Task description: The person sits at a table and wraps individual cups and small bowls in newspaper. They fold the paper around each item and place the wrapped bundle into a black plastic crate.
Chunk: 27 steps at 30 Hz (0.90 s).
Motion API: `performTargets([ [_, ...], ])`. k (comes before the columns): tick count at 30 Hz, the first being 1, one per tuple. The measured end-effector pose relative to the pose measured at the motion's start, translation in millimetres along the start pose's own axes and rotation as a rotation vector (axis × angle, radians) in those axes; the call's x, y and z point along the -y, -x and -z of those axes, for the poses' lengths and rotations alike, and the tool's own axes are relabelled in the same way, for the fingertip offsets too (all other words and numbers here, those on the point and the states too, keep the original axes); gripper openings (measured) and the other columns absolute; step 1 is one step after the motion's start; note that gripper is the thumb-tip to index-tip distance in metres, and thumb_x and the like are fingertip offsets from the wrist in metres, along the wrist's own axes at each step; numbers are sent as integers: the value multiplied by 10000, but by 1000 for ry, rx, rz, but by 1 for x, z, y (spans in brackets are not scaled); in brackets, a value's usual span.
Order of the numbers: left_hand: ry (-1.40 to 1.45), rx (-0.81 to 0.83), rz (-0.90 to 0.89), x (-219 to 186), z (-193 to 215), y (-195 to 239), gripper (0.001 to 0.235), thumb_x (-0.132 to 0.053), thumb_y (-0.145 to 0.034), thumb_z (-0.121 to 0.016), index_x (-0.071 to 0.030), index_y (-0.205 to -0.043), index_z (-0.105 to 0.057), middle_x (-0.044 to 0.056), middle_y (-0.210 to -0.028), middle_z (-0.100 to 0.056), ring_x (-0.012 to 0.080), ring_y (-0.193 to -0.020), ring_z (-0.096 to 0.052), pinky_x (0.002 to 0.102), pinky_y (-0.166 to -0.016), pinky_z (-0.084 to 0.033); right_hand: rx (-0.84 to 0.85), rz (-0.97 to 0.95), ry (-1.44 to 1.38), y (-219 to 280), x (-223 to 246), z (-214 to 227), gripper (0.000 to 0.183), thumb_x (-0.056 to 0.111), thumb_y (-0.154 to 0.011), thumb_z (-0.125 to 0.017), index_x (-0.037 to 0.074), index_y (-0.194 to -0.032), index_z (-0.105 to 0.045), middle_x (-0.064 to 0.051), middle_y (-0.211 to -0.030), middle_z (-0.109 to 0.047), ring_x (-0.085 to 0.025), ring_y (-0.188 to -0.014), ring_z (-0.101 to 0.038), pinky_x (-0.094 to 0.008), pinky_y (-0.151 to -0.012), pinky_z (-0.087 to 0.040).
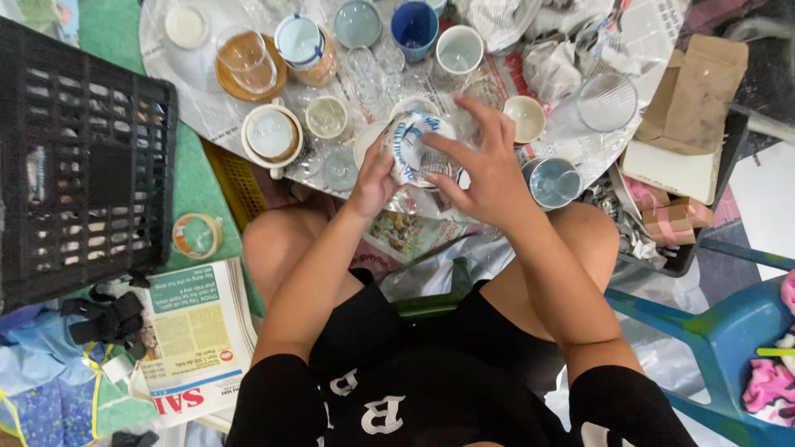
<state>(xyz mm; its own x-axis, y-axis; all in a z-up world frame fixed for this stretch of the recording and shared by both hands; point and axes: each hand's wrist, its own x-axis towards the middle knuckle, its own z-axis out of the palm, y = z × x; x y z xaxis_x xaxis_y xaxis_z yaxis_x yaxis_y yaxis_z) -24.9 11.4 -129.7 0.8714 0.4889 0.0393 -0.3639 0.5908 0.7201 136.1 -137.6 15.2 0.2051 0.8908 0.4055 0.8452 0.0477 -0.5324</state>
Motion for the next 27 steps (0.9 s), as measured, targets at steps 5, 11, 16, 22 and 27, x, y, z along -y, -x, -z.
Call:
performTargets([
  [5,-136,8,131,-11,-13,-2,631,-386,-1087,-533,25,-1556,-435,138,-1456,-585,218,-1330,-585,390,-1151,-467,106,83,34,5,-2,-4,543,470,-857,-853,158,-1282,-724,-211,-1598,-356,-436,-1439,-332,-550,-1187,-288],
  [11,-102,82,271,3,-3,-8,605,-439,-1144,-517,70,-1469,-543,141,-1304,-675,217,-1179,-655,370,-1045,-531,144,126,48,8,-9,1,460,507,-739,-862,140,-973,-715,-109,-1545,-456,-394,-1425,-398,-524,-1181,-361],
  [16,66,126,307,11,-3,0,771,-552,-973,-661,6,-1474,-486,101,-1334,-648,206,-1203,-663,390,-1041,-555,127,124,-169,8,-11,4,474,431,-634,-915,93,-816,-638,-113,-1479,-526,-387,-1352,-492,-485,-1137,-434],
  [22,45,183,341,-4,-6,2,858,-532,-916,-777,41,-1484,-487,141,-1352,-648,228,-1229,-656,397,-1059,-551,7,28,-492,19,-25,1,452,299,-626,-943,60,-725,-572,-169,-1429,-618,-380,-1328,-620,-427,-1115,-518],
  [27,90,161,365,-1,4,1,917,-554,-882,-770,56,-1491,-458,141,-1407,-634,218,-1283,-651,381,-1124,-525,-285,-173,-680,28,-47,-9,492,225,-774,-935,18,-693,-495,-176,-1230,-706,-250,-1109,-732,-348,-990,-623],
])
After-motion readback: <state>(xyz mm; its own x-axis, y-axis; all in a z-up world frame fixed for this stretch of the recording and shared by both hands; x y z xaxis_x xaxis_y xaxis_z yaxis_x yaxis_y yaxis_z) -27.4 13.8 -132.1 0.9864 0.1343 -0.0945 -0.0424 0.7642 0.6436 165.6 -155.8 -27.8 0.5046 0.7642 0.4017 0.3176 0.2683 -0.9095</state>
